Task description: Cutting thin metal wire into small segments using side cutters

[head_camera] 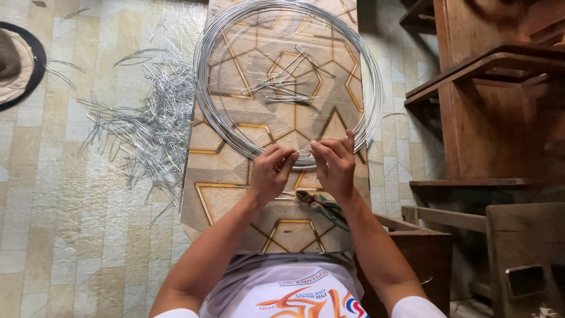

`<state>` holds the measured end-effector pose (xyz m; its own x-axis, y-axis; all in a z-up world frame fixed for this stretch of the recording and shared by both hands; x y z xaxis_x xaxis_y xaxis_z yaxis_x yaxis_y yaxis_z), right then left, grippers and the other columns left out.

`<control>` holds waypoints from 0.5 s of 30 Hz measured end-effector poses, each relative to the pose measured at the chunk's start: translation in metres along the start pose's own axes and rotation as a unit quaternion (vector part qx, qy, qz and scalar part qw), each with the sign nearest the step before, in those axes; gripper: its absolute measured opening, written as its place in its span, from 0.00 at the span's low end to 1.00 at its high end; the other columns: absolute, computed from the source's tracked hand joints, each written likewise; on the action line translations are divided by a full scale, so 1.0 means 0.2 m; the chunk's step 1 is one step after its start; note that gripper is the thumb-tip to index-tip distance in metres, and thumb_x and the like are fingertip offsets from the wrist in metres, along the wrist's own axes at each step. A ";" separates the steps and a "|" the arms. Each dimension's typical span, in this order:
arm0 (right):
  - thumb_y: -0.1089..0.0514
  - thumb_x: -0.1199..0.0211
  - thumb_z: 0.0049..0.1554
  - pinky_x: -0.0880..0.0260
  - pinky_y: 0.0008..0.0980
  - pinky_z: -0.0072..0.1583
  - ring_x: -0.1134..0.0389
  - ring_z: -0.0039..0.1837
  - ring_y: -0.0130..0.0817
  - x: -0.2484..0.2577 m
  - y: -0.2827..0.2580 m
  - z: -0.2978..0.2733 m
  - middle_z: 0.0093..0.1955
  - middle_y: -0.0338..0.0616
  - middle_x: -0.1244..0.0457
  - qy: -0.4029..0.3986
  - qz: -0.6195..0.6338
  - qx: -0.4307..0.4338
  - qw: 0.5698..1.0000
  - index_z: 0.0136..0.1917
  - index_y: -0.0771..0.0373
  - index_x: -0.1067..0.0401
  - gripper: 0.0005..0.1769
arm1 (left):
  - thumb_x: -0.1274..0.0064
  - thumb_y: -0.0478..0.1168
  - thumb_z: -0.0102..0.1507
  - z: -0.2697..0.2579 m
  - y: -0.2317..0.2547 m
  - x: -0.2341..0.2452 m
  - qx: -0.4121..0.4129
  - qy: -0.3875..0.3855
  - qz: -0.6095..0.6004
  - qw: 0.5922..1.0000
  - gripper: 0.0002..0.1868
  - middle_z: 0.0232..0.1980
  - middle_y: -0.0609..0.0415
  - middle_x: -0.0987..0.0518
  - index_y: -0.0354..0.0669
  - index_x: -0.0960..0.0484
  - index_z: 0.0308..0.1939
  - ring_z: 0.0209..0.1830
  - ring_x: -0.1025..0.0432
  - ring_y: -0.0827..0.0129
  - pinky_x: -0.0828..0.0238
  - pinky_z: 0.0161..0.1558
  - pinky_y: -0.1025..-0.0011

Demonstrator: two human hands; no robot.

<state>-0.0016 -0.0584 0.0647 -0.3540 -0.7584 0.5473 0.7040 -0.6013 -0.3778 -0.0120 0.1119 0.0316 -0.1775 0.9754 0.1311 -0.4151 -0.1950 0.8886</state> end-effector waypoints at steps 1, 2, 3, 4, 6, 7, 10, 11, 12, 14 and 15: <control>0.62 0.31 0.59 0.56 0.50 0.79 0.29 0.49 0.38 0.00 0.00 0.00 0.44 0.40 0.31 0.002 0.001 0.000 1.000 0.53 0.58 0.18 0.08 | 0.38 0.38 0.64 0.00 0.02 -0.02 -0.001 -0.001 0.001 1.000 0.01 0.29 0.57 0.23 0.49 0.13 0.40 0.23 0.27 0.68 0.29 0.28 0.73; 0.62 0.30 0.59 0.55 0.49 0.79 0.29 0.49 0.38 0.01 0.01 -0.01 0.44 0.40 0.31 0.015 0.013 -0.006 1.000 0.53 0.58 0.18 0.08 | 0.39 0.37 0.64 -0.01 0.03 -0.03 0.015 0.014 -0.035 0.999 0.02 0.30 0.55 0.22 0.48 0.12 0.40 0.23 0.28 0.69 0.30 0.28 0.74; 0.62 0.30 0.59 0.55 0.49 0.79 0.30 0.49 0.38 0.02 0.02 -0.01 0.44 0.41 0.30 0.029 0.025 -0.013 0.999 0.54 0.59 0.18 0.09 | 0.39 0.35 0.65 -0.02 0.04 -0.04 0.030 0.029 -0.071 0.997 0.03 0.30 0.54 0.21 0.47 0.11 0.40 0.24 0.29 0.71 0.31 0.29 0.74; 0.62 0.30 0.59 0.55 0.49 0.79 0.30 0.49 0.38 0.03 0.01 -0.02 0.44 0.41 0.30 0.032 0.025 -0.014 0.999 0.54 0.59 0.18 0.09 | 0.39 0.35 0.65 -0.03 0.06 -0.05 0.030 0.026 -0.069 0.997 0.03 0.30 0.54 0.21 0.47 0.11 0.40 0.24 0.29 0.71 0.31 0.29 0.74; 0.62 0.30 0.59 0.51 0.48 0.77 0.30 0.48 0.38 0.05 0.01 -0.03 0.44 0.41 0.31 0.060 0.047 -0.032 0.997 0.54 0.60 0.18 0.09 | 0.40 0.35 0.65 -0.04 0.07 -0.08 0.056 0.030 -0.091 0.994 0.04 0.31 0.56 0.20 0.48 0.11 0.41 0.25 0.29 0.75 0.32 0.29 0.75; 0.62 0.30 0.59 0.51 0.48 0.77 0.30 0.48 0.38 0.06 0.01 -0.01 0.44 0.41 0.31 0.062 0.048 -0.035 0.996 0.54 0.60 0.18 0.09 | 0.40 0.35 0.65 -0.04 0.05 -0.08 0.057 0.027 -0.089 0.994 0.04 0.31 0.56 0.20 0.48 0.11 0.41 0.25 0.29 0.75 0.32 0.29 0.75; 0.61 0.31 0.60 0.52 0.47 0.76 0.30 0.47 0.36 0.09 0.02 0.02 0.44 0.40 0.31 0.034 0.043 -0.036 0.998 0.53 0.59 0.19 0.07 | 0.39 0.35 0.65 -0.03 0.00 -0.09 0.067 0.011 -0.091 0.994 0.04 0.31 0.56 0.19 0.48 0.11 0.40 0.24 0.29 0.74 0.32 0.29 0.75; 0.62 0.31 0.60 0.49 0.48 0.74 0.30 0.47 0.36 0.09 0.03 0.02 0.44 0.39 0.31 0.005 0.044 -0.035 0.998 0.53 0.58 0.19 0.07 | 0.38 0.35 0.64 -0.01 0.01 -0.08 0.049 -0.012 -0.067 0.996 0.03 0.30 0.55 0.20 0.48 0.11 0.40 0.23 0.29 0.73 0.32 0.28 0.76; 0.62 0.31 0.60 0.47 0.49 0.72 0.30 0.47 0.36 0.09 0.03 0.01 0.44 0.38 0.31 -0.026 0.045 -0.035 0.998 0.53 0.57 0.20 0.07 | 0.36 0.35 0.63 0.01 0.02 -0.08 0.033 -0.034 -0.045 0.998 0.04 0.30 0.55 0.20 0.48 0.11 0.40 0.22 0.28 0.72 0.31 0.28 0.76; 0.62 0.30 0.59 0.44 0.47 0.69 0.30 0.46 0.35 0.09 0.08 -0.03 0.44 0.37 0.31 -0.052 0.042 -0.028 0.997 0.51 0.54 0.19 0.07 | 0.36 0.36 0.63 0.04 0.05 -0.04 0.016 -0.072 0.001 0.997 0.05 0.30 0.55 0.20 0.50 0.11 0.41 0.24 0.26 0.66 0.29 0.29 0.72; 0.61 0.30 0.58 0.41 0.44 0.66 0.29 0.46 0.34 0.08 0.09 -0.05 0.43 0.36 0.31 -0.079 0.040 -0.016 0.996 0.50 0.52 0.19 0.07 | 0.37 0.36 0.62 0.05 0.06 -0.03 -0.002 -0.105 0.046 0.993 0.06 0.30 0.55 0.20 0.52 0.12 0.42 0.25 0.24 0.60 0.28 0.30 0.69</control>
Point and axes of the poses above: each hand's wrist, its own z-axis towards the middle knuckle, its own x-axis out of the back of the hand, y = z × x, the point moved 6 cm from there along z, towards the middle knuckle
